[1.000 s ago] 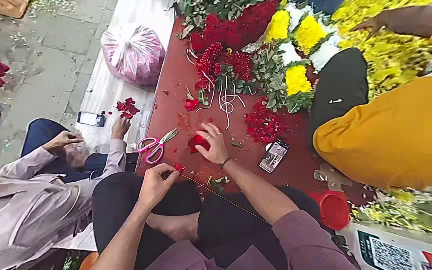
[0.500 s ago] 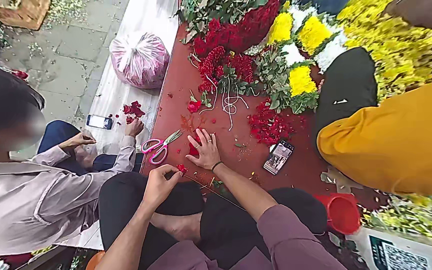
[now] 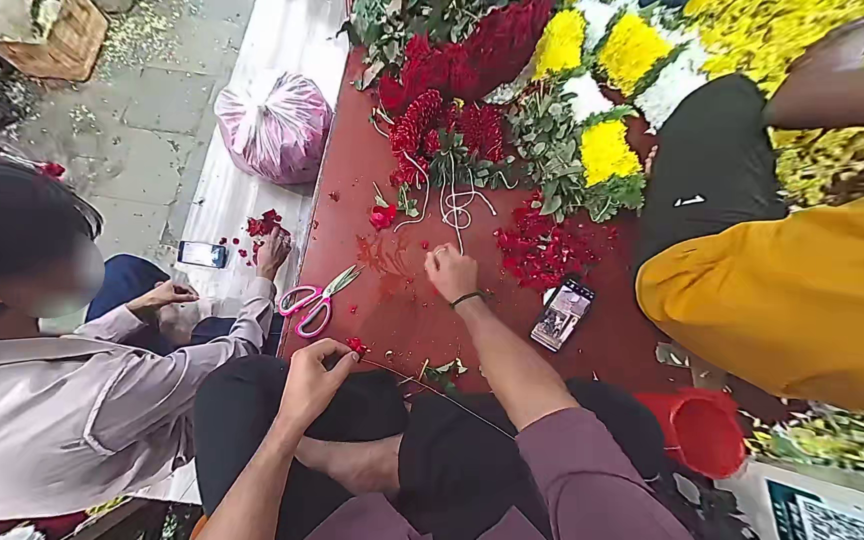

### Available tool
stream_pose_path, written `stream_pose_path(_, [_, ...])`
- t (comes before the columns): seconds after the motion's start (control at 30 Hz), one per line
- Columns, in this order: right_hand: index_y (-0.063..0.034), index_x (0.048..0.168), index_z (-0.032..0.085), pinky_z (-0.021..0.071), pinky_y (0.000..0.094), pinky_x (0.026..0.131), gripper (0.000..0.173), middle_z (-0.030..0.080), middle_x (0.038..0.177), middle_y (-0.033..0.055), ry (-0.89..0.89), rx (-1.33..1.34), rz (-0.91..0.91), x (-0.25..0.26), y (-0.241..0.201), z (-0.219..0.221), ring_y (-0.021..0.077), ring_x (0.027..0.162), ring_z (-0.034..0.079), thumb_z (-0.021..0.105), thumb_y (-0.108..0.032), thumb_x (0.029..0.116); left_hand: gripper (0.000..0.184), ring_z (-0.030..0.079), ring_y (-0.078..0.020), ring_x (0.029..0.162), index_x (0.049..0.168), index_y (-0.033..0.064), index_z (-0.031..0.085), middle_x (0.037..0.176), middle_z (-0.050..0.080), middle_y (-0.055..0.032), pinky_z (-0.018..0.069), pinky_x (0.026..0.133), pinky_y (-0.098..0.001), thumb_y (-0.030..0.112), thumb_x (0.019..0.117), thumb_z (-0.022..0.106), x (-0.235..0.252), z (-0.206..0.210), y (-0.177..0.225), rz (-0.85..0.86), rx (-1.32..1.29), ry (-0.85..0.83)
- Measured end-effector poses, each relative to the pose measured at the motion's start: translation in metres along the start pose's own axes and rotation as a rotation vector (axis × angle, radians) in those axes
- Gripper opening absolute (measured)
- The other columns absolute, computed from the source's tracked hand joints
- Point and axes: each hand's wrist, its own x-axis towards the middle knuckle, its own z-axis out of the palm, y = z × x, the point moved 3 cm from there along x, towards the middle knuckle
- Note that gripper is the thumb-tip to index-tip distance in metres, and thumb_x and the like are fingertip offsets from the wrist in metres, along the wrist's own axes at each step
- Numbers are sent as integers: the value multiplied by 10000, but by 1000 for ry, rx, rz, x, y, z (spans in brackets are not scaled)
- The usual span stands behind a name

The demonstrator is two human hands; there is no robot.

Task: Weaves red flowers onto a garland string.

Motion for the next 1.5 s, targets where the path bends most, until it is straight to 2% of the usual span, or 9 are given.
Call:
stream_pose_path(0.17, [-34,1112,730,530,664,811,422,703,1192,209,93,-46,263,28,98,-86,427,1021,697,496,-377,1035,143,680,-12,807,910,166,781,899,741,77,582,750,-249,287,940,710,0,0,3,17,-31,-1])
stream_pose_path(0.33, [-195,1129,779,330,743,1029,561,653,1303,172,-118,-78,486,41,149,-111,428,1282,536,615,-684,907,149,680,-14,797,911,162,778,897,737,73,584,738,-237,282,947,698,0,2,6,29,-48,-16])
stream_pose_path(0.6, [-101,1164,754,539,581,958,267,680,1233,161,-183,241,-83,81,-22,-36,341,1145,656,610,-211,967,159,672,-10,773,896,171,778,875,734,85,578,716,-241,300,946,699,4,3,-3,-12,-36,-9])
stream_pose_path(0.77, [-287,1428,627,456,649,999,545,466,1516,200,-342,229,246,91,-103,27,415,1346,487,715,-359,895,149,676,-14,783,896,175,777,870,732,82,581,731,-248,295,941,701,6,0,-8,-54,-45,8])
stream_pose_path(0.87, [-201,1421,631,453,662,993,535,476,1511,176,-305,126,257,90,-113,31,422,1352,475,691,-355,912,150,675,-12,798,897,168,779,884,734,81,579,743,-247,286,941,699,7,0,-8,-46,-65,6])
stream_pose_path(1.0, [-83,1150,722,479,629,943,308,599,1347,138,-235,96,159,82,-102,22,378,1232,571,702,-230,881,155,666,-9,792,887,165,777,875,726,82,568,736,-242,293,939,705,6,4,-4,-36,-73,-22])
stream_pose_path(1.17, [-258,1463,570,491,641,928,597,559,1395,215,-213,101,185,96,-101,27,423,1253,562,723,-289,886,156,661,-3,790,876,175,775,852,719,88,565,738,-237,297,936,698,5,5,-3,-31,-47,-16])
stream_pose_path(1.33, [-97,1051,747,527,620,834,154,673,1126,172,-188,102,9,83,-117,35,387,1056,649,675,-153,927,144,660,-7,760,877,175,775,853,721,86,567,709,-238,280,937,699,8,3,-4,-47,-52,-16])
stream_pose_path(1.5, [-93,1060,752,553,631,820,169,722,1112,142,-132,260,55,51,-82,-14,363,1017,693,654,-180,953,144,664,-8,774,880,175,776,860,725,89,567,724,-240,288,935,706,6,3,-2,-29,-53,-23])
